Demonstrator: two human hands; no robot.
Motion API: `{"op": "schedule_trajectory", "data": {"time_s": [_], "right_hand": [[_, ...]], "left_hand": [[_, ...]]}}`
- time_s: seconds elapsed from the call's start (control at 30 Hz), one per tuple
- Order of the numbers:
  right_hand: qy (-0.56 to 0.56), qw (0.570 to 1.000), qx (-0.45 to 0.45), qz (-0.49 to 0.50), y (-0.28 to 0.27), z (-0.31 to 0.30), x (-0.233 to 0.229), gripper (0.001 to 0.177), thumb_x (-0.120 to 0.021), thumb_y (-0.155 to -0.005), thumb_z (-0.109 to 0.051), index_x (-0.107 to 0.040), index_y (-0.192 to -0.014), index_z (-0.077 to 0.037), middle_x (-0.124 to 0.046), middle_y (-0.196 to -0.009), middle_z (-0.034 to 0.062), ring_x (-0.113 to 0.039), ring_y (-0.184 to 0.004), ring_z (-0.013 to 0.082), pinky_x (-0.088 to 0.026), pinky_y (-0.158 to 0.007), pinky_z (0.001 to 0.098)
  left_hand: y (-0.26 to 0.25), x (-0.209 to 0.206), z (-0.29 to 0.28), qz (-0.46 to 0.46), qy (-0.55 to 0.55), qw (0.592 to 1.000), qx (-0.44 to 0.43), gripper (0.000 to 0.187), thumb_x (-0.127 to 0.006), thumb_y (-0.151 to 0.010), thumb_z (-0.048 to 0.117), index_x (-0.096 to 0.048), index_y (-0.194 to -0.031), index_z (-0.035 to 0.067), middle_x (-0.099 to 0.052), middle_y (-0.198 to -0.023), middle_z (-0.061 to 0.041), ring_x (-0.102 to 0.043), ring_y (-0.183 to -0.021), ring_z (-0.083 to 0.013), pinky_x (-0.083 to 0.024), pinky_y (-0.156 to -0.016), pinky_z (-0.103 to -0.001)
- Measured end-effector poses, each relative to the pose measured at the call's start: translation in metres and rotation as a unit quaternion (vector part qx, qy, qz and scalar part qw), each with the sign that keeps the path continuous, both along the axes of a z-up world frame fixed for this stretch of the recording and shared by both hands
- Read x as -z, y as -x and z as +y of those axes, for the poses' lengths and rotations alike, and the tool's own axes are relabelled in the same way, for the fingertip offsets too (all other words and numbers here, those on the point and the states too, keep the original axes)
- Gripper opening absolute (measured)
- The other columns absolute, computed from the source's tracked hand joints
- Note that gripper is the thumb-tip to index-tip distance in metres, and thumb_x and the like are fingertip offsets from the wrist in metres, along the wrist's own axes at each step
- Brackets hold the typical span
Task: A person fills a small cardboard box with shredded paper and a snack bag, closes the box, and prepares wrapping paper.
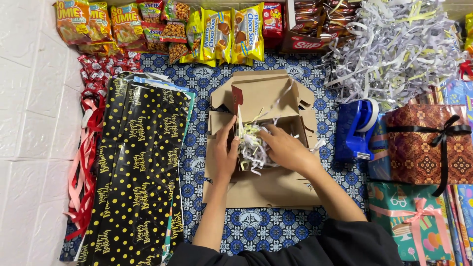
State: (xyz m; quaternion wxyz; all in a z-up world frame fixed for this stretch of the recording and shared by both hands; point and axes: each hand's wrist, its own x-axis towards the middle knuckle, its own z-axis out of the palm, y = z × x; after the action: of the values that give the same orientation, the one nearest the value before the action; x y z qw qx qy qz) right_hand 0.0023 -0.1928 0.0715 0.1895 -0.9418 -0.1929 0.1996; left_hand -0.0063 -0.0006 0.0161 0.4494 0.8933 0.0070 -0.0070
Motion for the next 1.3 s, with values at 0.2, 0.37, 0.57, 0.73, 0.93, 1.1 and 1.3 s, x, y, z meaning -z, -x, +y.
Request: {"op": "schedule_trajectory", "data": {"time_s": [0.2,0.37,0.57,0.73,0.93,1.1,1.3], "right_hand": [[0.022,0.996,0.044,-0.077,0.027,-0.024,-0.074,0.049,-0.066,-0.075,-0.002,-0.063,-0.121,-0.019,-0.052,-0.138,0.0149,-0.057,-0.119,0.0428,-0.053,-0.087,0.054],[0.064,0.988,0.096,-0.099,0.016,-0.017,0.007,0.044,-0.072,-0.075,-0.009,-0.064,-0.116,-0.022,-0.056,-0.113,0.0042,-0.061,-0.107,0.0279,-0.059,-0.075,0.0423],[0.022,0.999,0.04,-0.007,0.001,-0.02,0.016,0.045,-0.063,-0.079,0.0,-0.059,-0.123,-0.002,-0.059,-0.118,0.0232,-0.065,-0.103,0.0424,-0.059,-0.075,0.0488],[0.03,0.995,0.04,-0.084,0.028,-0.023,-0.05,0.046,-0.056,-0.083,0.0,-0.054,-0.128,-0.008,-0.055,-0.125,0.024,-0.063,-0.109,0.0455,-0.059,-0.075,0.0501],[-0.061,0.993,0.047,-0.087,0.014,0.016,-0.005,0.019,-0.055,-0.09,-0.005,-0.067,-0.104,-0.011,-0.065,-0.1,0.0082,-0.068,-0.091,0.034,-0.059,-0.065,0.045],[0.098,0.994,0.019,0.048,-0.004,0.019,0.029,0.059,-0.076,-0.079,-0.035,-0.055,-0.13,-0.015,-0.047,-0.121,0.016,-0.052,-0.115,0.0417,-0.059,-0.074,0.0567],[0.023,0.997,-0.061,0.045,0.012,0.01,-0.006,0.042,-0.056,-0.094,-0.038,-0.059,-0.13,-0.017,-0.058,-0.128,0.0154,-0.055,-0.122,0.0417,-0.041,-0.101,0.0594]], "left_hand": [[0.0,-0.007,0.001,0.013,0.048,0.999,-0.001,0.051,-0.042,-0.094,0.037,-0.047,-0.144,0.041,-0.057,-0.136,-0.019,-0.071,-0.088,-0.0292,-0.039,-0.05,-0.02],[0.0,-0.006,0.001,0.008,0.061,0.998,-0.001,0.05,-0.039,-0.095,0.037,-0.048,-0.143,0.041,-0.058,-0.138,-0.013,-0.068,-0.103,-0.0325,-0.044,-0.056,-0.022],[-0.006,0.019,0.0,-0.008,0.139,0.99,0.016,0.052,-0.038,-0.095,0.029,-0.048,-0.145,0.032,-0.055,-0.14,-0.017,-0.052,-0.127,-0.0419,-0.047,-0.096,-0.047],[-0.007,0.027,-0.002,-0.015,0.166,0.986,0.024,0.052,-0.038,-0.096,0.03,-0.048,-0.146,0.031,-0.055,-0.14,-0.015,-0.046,-0.133,-0.0394,-0.038,-0.106,-0.055],[-0.005,0.017,-0.001,-0.023,0.167,0.985,0.036,0.052,-0.039,-0.095,0.026,-0.049,-0.146,0.028,-0.057,-0.138,-0.014,-0.047,-0.133,-0.0391,-0.033,-0.11,-0.059],[-0.005,0.009,0.0,-0.017,0.179,0.983,0.036,0.053,-0.038,-0.094,0.024,-0.048,-0.146,0.025,-0.056,-0.139,-0.018,-0.046,-0.133,-0.0417,-0.03,-0.111,-0.061],[-0.004,0.007,0.003,-0.001,0.148,0.988,0.033,0.052,-0.04,-0.094,0.026,-0.05,-0.145,0.025,-0.057,-0.138,-0.016,-0.049,-0.131,-0.0407,-0.034,-0.109,-0.058]]}}
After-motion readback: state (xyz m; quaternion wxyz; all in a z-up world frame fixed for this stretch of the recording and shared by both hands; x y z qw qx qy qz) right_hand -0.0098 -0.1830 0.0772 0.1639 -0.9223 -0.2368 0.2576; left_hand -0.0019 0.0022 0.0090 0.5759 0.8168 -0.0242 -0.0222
